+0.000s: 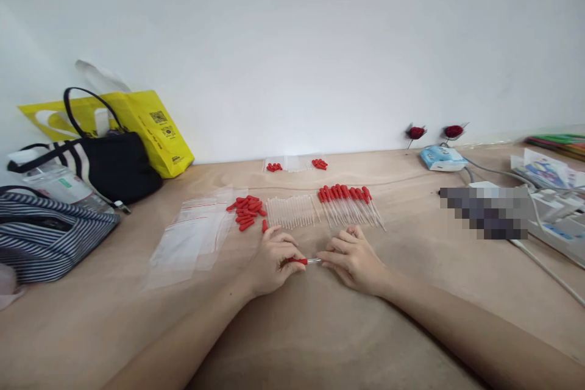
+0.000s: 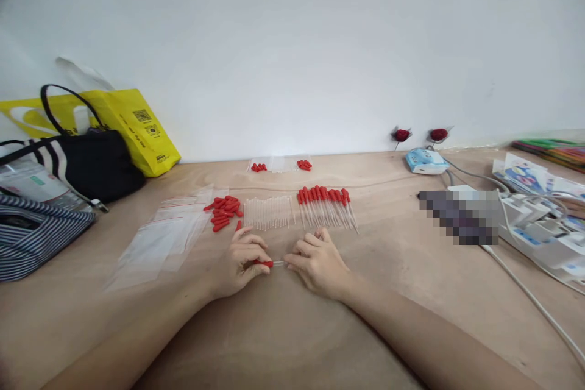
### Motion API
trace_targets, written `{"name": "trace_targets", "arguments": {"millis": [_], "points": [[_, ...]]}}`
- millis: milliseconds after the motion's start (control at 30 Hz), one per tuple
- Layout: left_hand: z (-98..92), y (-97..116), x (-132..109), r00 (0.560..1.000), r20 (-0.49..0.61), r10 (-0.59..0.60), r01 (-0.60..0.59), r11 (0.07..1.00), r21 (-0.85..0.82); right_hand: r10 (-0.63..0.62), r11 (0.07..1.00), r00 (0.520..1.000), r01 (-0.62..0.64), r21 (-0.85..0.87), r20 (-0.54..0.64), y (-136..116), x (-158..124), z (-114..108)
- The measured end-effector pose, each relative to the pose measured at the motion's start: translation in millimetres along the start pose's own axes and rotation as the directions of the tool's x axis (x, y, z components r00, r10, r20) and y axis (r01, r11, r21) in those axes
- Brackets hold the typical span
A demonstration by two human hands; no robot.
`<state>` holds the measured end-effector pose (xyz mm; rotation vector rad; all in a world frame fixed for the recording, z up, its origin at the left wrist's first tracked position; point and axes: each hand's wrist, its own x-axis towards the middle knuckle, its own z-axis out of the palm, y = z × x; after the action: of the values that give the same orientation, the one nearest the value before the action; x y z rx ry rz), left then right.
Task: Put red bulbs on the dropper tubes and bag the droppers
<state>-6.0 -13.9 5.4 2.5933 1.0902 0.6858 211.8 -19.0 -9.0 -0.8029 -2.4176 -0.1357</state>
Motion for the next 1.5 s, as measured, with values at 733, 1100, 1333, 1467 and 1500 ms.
{"name": "trace_targets", "arguments": {"millis": [733,1100,1333,1467,1500], "points": [[-17.8,-35,-5,0.840,-0.363,-0.402,0.527,0.763,0.374,0.837,0.511,0.507,-0.859,-0.036,-0.207,93,4,5],[-18.9,-38,2,0.804,-0.305,-0.511,0.592,0.735,0.330,0.773,0.581,0.580,-0.810,-0.081,-0.258,83,17,3],[-28.1,-34,-3,0.796,-0.334,-0.504,0.599,0.733,0.323,0.756,0.637,0.654,-0.736,-0.229,-0.001,49,65,17],[-28.8,-24,-5,0.887,-0.340,-0.314,0.431,0.827,0.361,0.802,0.587,0.590,-0.746,-0.316,0.097,44,88,28],[-26.3,-21,-5,0.917,-0.310,-0.251,0.357,0.863,0.358,0.806,0.581,0.582,-0.748,-0.321,0.104,44,92,30]]}}
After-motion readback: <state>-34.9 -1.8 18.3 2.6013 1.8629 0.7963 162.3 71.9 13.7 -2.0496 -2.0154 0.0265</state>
